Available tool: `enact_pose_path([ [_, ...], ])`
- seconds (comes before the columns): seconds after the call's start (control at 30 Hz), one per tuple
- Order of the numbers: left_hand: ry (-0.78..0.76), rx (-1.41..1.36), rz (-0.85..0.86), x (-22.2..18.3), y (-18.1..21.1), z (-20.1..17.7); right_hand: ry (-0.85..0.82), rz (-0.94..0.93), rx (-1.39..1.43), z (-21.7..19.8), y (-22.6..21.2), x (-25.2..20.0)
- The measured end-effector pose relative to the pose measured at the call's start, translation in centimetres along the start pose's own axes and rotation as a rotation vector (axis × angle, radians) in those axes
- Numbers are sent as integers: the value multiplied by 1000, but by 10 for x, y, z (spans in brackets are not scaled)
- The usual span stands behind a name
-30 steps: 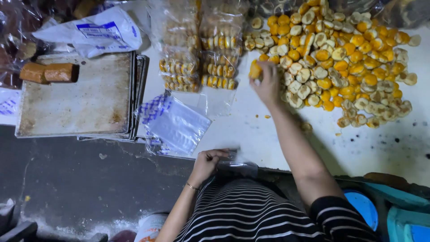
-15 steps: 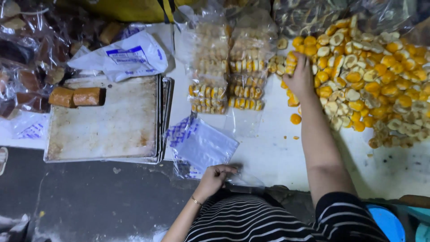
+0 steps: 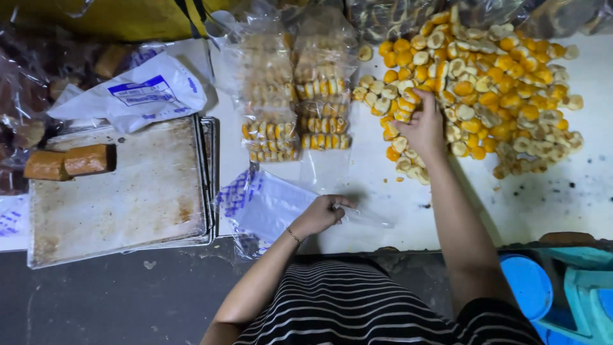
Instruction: The person places pieces of bread into clear plastic bags by hand and moves the filled bags to a separate pile on the table.
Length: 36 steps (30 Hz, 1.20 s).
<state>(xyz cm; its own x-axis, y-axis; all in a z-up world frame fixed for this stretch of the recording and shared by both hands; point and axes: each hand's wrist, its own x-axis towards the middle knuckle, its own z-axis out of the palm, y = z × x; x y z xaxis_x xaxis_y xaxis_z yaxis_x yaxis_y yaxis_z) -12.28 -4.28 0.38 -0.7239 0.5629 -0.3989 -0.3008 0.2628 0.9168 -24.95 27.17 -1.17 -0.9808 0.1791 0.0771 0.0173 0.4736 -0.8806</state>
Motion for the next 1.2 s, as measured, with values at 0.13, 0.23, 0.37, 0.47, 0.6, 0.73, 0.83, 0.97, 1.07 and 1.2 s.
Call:
enact_pose_path([
  [0.13,-31,-6,5,0,18,27,150,-81,281,33,11,14],
  [0.23,-36,-5,3,1,10,46,330,-418,-113,71,10,37],
  [0.37,84,-67,-18,-13,-7,66,305,-700,-784,89,46,43],
  [0.47,204,-75,-45,-37,-6,75,188,-899,-801,70,48,54],
  [0.6,281,-81,-113,-41,-19,84,-365,-56,333,24,11,48],
  [0.73,259,-154,-104,18,-49,81,-465,-89,499,25,26,-24],
  [0.83,115,-214,-55,65,-94,72,-605,59,425,30,52,-77],
  [0.97,71,-353,-21,42,-53,70,-342,-82,513,12,77,-92],
  [1.07,46,-302,-35,11,-35,88,-131,-204,482,-12,82,-111],
  [1.2,123,-215,-75,-32,1,102,100,-290,343,-29,114,-133],
])
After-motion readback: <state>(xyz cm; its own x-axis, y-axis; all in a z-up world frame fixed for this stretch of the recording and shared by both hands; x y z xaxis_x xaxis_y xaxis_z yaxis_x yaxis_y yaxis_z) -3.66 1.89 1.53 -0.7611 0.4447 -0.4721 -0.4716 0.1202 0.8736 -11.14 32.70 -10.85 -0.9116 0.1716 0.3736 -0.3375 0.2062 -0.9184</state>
